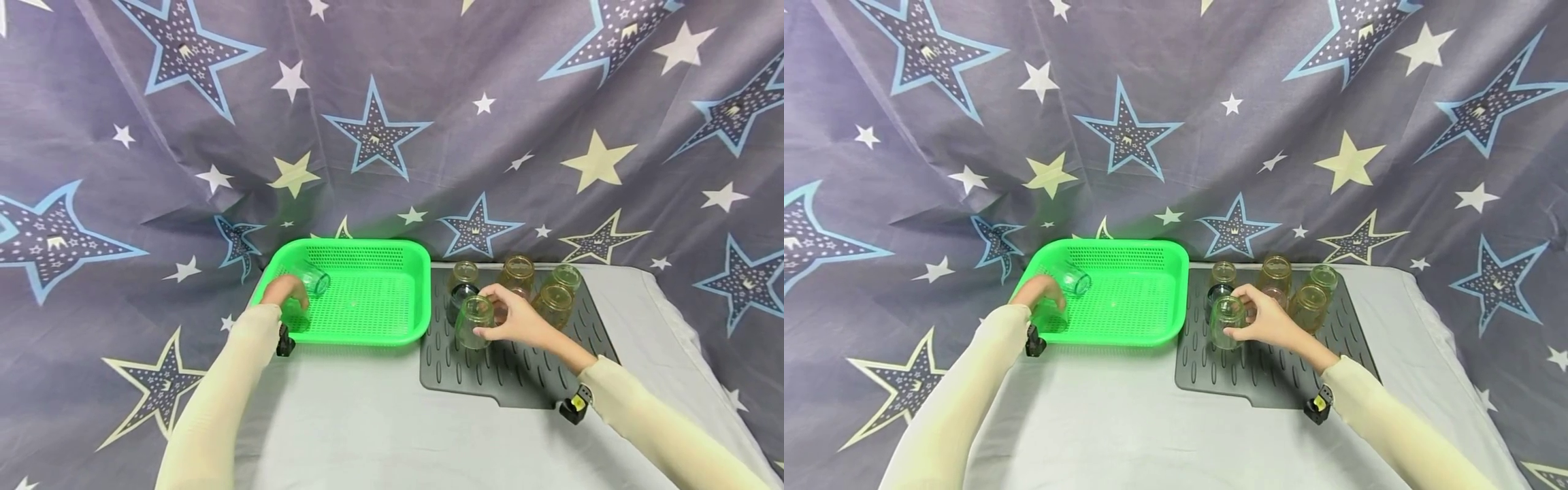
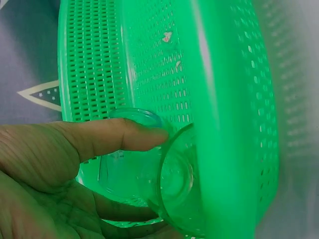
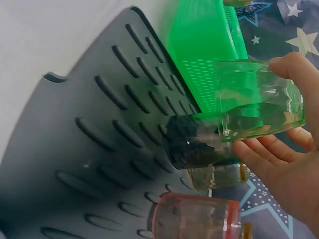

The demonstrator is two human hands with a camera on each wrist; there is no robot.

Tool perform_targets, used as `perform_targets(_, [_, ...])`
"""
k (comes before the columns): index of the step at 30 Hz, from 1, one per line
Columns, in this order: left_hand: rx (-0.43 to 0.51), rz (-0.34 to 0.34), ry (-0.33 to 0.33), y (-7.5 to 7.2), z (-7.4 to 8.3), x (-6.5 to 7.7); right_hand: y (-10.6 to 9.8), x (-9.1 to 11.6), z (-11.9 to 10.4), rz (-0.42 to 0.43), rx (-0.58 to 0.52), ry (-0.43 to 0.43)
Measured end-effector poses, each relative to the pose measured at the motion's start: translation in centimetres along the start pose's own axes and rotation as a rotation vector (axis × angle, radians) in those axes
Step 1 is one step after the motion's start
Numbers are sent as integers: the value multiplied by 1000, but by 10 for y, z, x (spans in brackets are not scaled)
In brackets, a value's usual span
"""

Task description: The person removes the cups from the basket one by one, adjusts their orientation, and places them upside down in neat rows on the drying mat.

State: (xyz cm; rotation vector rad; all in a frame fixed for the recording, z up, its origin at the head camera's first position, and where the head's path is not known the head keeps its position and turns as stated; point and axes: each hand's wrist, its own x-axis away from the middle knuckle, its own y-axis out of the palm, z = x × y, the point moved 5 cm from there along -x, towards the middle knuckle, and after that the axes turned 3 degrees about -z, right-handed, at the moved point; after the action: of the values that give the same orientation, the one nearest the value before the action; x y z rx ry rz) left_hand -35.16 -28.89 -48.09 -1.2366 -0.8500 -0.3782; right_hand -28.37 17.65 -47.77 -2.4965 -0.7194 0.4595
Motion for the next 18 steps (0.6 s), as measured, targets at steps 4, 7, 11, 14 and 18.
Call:
perform_targets(4, [15, -6, 16, 2, 1, 0, 7, 3, 2, 8, 42, 23])
perform_targets(7, [8, -2, 24, 2, 3, -2, 12, 5, 3, 14, 45, 36])
perform_targets(11, [10, -7, 4, 4, 4, -4, 20, 9, 6, 20, 59, 28])
perform_targets(14, [4, -21, -2, 6, 5, -6, 26, 12, 10, 16, 78, 35])
perform_targets(18, [27, -41, -6, 8, 4, -8, 33, 16, 16, -5, 82, 58])
